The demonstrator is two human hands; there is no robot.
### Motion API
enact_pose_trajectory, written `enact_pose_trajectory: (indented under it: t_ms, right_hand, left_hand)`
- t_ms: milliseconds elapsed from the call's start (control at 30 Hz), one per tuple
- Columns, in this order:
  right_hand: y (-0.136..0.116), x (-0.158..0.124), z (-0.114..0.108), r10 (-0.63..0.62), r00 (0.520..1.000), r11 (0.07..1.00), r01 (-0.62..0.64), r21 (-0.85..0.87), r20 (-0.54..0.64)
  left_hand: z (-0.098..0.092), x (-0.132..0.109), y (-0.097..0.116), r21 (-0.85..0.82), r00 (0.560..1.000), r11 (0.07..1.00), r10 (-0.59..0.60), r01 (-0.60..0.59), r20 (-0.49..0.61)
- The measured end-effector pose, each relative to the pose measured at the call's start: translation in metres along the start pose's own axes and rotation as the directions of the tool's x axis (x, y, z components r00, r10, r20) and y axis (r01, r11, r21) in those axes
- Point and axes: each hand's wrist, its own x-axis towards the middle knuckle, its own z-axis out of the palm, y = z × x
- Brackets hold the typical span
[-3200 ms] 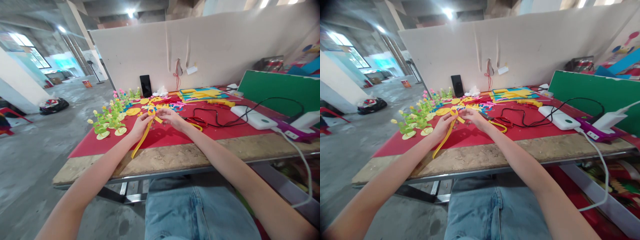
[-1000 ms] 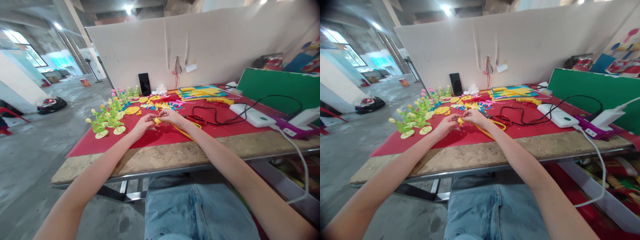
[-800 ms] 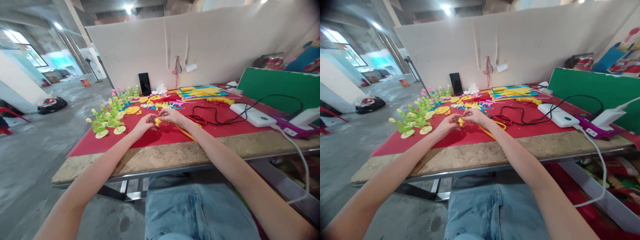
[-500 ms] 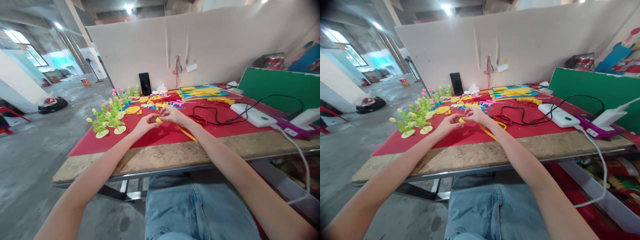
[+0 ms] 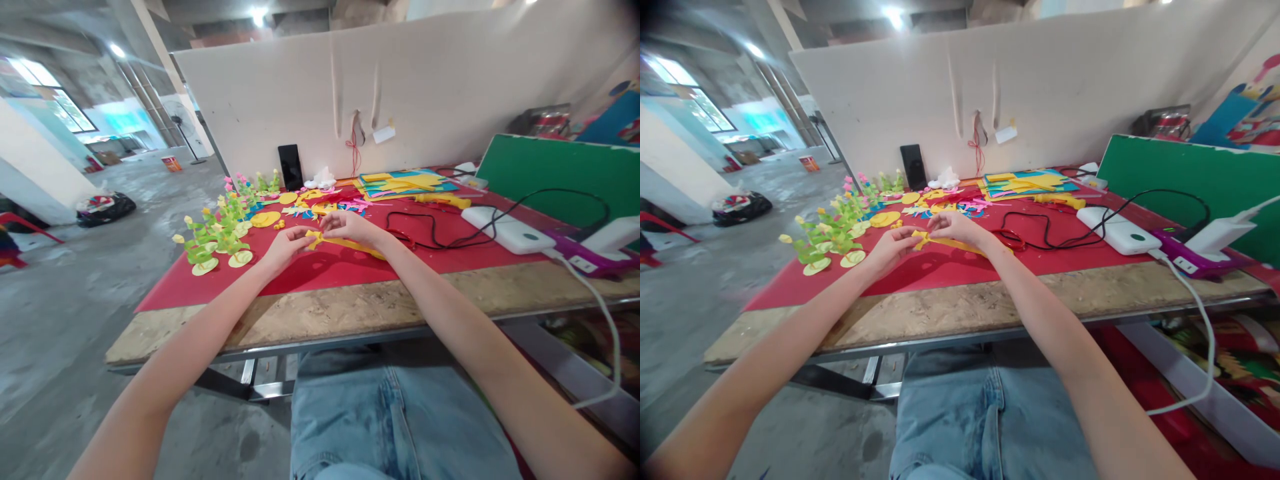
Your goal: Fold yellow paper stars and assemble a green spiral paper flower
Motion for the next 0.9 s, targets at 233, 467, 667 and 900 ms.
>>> enact_pose_trajectory:
  t_ms: [233, 467, 667, 900]
  right_hand:
    - [-0.004, -0.003, -0.008, -0.003, 0.999, 0.999, 0.004, -0.038, 0.038]
    - [-0.008, -0.006, -0.011, 0.033, 0.994, 0.984, -0.015, -0.176, 0.102]
    - [-0.006, -0.004, -0.003, 0.038, 0.998, 0.948, -0.018, -0.318, 0.056]
    - [-0.002, -0.003, -0.002, 0.023, 0.999, 0.95, -0.007, -0.313, 0.047]
  left_hand:
    - [-0.004, 0.004, -0.001, -0.059, 0.999, 0.998, 0.01, -0.008, 0.036]
    - [-0.004, 0.003, 0.0, 0.011, 0.999, 1.0, 0.016, -0.017, 0.052]
    - [-0.002, 0.0, 0.001, 0.179, 0.995, 0.981, 0.059, -0.072, 0.077]
    - [0.004, -0.002, 0.003, 0.305, 0.994, 0.947, 0.083, -0.101, 0.073]
